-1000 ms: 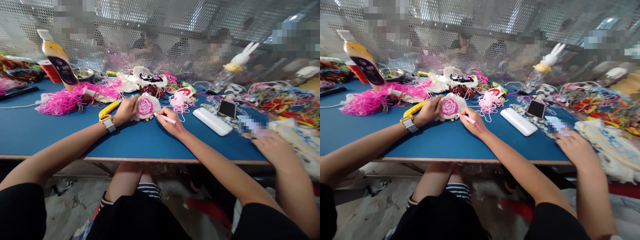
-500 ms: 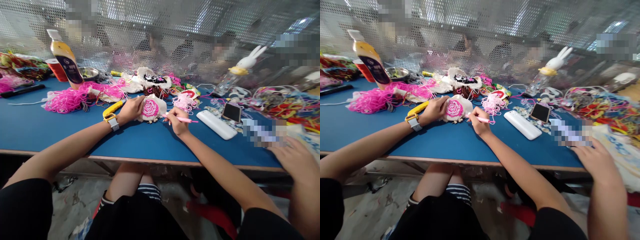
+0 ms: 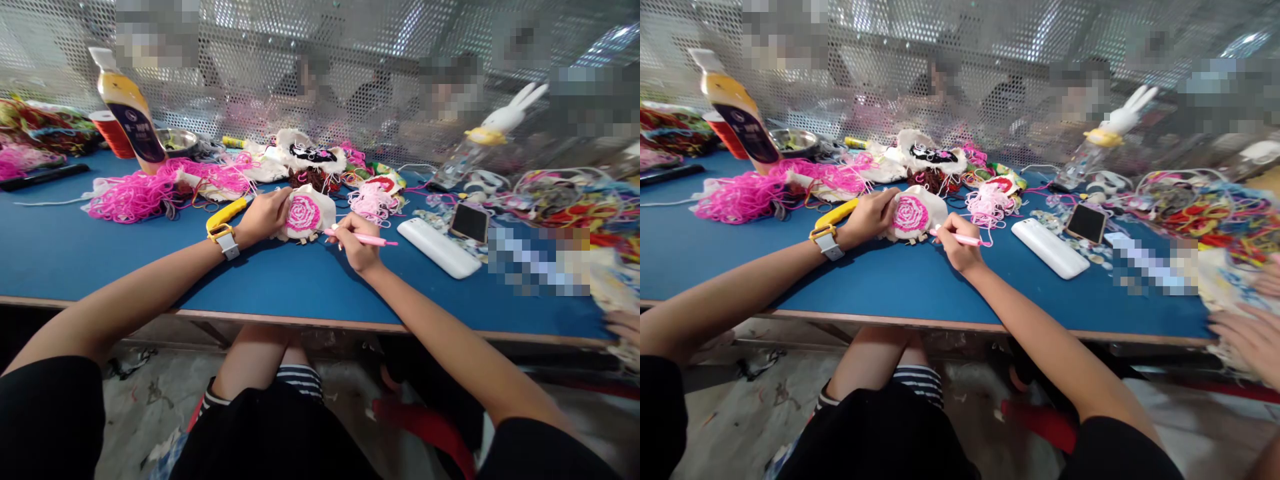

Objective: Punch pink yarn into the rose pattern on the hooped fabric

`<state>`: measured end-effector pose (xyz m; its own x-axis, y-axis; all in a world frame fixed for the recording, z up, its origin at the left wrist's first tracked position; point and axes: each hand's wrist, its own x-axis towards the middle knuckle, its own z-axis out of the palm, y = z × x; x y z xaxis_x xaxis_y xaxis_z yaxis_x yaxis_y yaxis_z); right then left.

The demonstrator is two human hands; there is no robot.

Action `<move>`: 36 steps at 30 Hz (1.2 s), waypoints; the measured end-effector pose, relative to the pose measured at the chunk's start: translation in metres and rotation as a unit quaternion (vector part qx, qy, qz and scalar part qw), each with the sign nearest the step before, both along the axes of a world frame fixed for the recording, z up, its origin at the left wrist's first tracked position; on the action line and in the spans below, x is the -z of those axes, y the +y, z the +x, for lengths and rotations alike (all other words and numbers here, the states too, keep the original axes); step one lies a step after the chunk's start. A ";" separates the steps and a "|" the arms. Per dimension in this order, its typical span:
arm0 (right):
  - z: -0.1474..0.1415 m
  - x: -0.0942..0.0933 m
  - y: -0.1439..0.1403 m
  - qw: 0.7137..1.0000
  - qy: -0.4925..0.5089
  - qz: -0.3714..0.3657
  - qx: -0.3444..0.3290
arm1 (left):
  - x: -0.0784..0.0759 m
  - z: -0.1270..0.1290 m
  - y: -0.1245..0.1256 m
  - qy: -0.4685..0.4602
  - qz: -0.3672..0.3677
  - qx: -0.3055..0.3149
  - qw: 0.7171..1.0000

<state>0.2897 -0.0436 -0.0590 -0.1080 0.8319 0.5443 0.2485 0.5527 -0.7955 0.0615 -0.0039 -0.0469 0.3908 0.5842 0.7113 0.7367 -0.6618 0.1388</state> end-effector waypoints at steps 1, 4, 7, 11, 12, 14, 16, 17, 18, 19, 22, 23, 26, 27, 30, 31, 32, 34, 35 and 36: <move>0.000 0.000 0.000 1.000 -0.005 0.003 0.001 | 0.000 0.000 0.000 -0.001 0.000 0.001 1.000; 0.000 0.002 0.001 1.000 -0.016 0.016 0.001 | 0.000 0.000 0.000 -0.006 -0.002 0.006 1.000; 0.000 0.002 0.000 0.999 -0.032 0.012 0.002 | 0.000 0.000 0.000 -0.008 -0.004 0.005 1.000; -0.003 0.000 -0.004 0.995 -0.099 0.015 0.011 | -0.001 0.001 -0.001 -0.008 -0.006 0.008 1.000; -0.005 -0.001 -0.004 0.992 -0.121 0.025 0.004 | -0.001 0.001 -0.002 -0.008 -0.004 0.010 1.000; -0.007 -0.001 -0.005 0.986 -0.156 0.059 -0.024 | -0.002 0.002 -0.002 -0.005 -0.001 0.015 1.000; -0.009 -0.001 -0.006 0.979 -0.173 0.093 -0.047 | -0.002 0.002 -0.002 0.001 0.002 0.016 1.000; -0.010 -0.001 -0.006 0.979 -0.173 0.102 -0.044 | -0.002 0.002 -0.002 0.005 0.006 0.016 1.000; -0.009 -0.001 -0.007 0.979 -0.167 0.108 -0.031 | -0.002 0.002 -0.002 0.008 0.010 0.013 1.000; -0.009 -0.002 -0.008 0.981 -0.157 0.114 -0.015 | -0.002 0.002 -0.002 0.010 0.013 0.010 1.000; -0.005 -0.003 -0.011 0.984 -0.111 0.141 0.015 | -0.002 0.001 0.000 0.010 0.018 0.006 1.000; -0.004 -0.003 -0.012 0.984 -0.097 0.150 0.012 | -0.001 0.001 0.000 0.009 0.017 0.006 1.000; -0.002 -0.002 -0.013 0.984 -0.078 0.162 -0.004 | -0.002 0.000 -0.001 0.007 0.010 0.007 1.000; -0.002 -0.001 -0.012 0.984 -0.078 0.160 -0.006 | -0.002 0.000 -0.001 0.007 0.006 0.007 1.000; -0.002 0.001 -0.011 0.986 -0.078 0.147 0.004 | -0.003 0.000 -0.003 0.008 -0.005 0.008 1.000; -0.002 0.001 -0.010 0.987 -0.079 0.143 0.008 | -0.004 0.000 -0.003 0.008 -0.007 0.008 1.000; -0.002 0.001 -0.010 0.987 -0.081 0.141 0.011 | -0.004 0.000 -0.003 0.009 -0.008 0.008 1.000; -0.002 0.000 -0.010 0.986 -0.089 0.137 0.013 | -0.004 0.001 -0.003 0.011 -0.007 0.008 1.000; -0.002 -0.001 -0.010 0.987 -0.095 0.132 0.015 | -0.004 0.001 -0.003 0.011 -0.006 0.008 1.000; -0.003 -0.001 -0.010 0.987 -0.102 0.126 0.017 | -0.004 0.001 -0.003 0.010 -0.006 0.009 1.000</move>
<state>0.2869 -0.0538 -0.0579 -0.2116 0.6783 0.7037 0.4116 0.7148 -0.5653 0.0622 -0.0071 -0.0430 0.4147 0.5848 0.6971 0.7273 -0.6735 0.1323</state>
